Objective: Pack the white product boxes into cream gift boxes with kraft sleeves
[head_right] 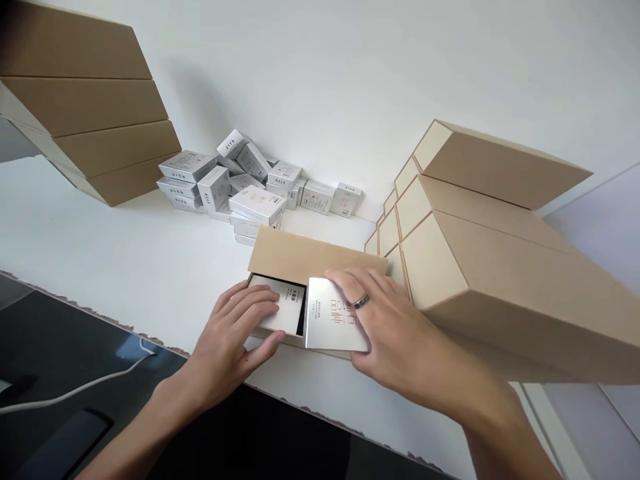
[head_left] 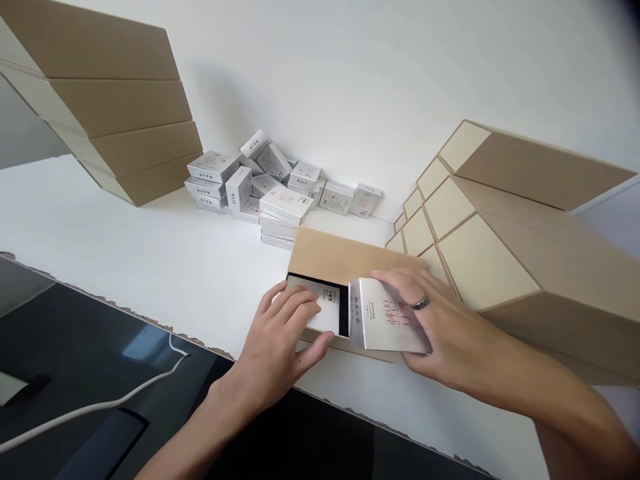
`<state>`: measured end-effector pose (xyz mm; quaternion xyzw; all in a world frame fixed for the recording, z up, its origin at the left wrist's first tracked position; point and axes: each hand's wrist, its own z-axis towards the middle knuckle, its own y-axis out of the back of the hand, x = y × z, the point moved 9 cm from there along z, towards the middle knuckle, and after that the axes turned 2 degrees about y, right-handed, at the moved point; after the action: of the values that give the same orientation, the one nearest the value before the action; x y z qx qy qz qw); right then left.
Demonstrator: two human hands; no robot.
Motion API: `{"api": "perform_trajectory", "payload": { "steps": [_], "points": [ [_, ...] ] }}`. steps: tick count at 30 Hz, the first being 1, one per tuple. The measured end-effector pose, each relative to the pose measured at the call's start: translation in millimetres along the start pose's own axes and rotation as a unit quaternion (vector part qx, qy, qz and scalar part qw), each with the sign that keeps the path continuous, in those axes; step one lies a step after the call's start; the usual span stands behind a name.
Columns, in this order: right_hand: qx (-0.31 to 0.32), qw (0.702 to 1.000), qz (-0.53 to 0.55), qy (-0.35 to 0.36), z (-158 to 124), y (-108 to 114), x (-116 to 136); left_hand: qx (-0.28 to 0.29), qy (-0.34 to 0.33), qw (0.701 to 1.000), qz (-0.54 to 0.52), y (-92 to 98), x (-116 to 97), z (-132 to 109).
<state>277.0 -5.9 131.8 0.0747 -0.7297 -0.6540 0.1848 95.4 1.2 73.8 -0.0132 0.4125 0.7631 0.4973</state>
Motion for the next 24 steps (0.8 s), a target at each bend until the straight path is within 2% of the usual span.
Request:
{"api": "perform_trajectory", "payload": {
  "steps": [7, 12, 17, 22, 24],
  "points": [
    [0.095, 0.993, 0.067, -0.025, -7, -13, 5, -0.026, -0.006, 0.999, 0.045, -2.1, 3, 3],
    [0.109, 0.991, 0.052, -0.059, -8, -14, 1, -0.033, -0.002, 0.998, 0.049, -4.2, 4, 1],
    [0.067, 0.996, 0.005, -0.051, -7, -9, 0, -0.046, -0.012, 0.997, 0.055, -4.8, 3, -3],
    [-0.035, 0.99, -0.135, 0.002, -1, -5, 2, -0.049, -0.022, 0.997, 0.056, -3.0, 2, -3],
    [-0.037, 0.987, -0.159, 0.012, 4, -11, 2, -0.05, -0.023, 0.997, 0.056, -2.4, 1, -3]
  ]
}}
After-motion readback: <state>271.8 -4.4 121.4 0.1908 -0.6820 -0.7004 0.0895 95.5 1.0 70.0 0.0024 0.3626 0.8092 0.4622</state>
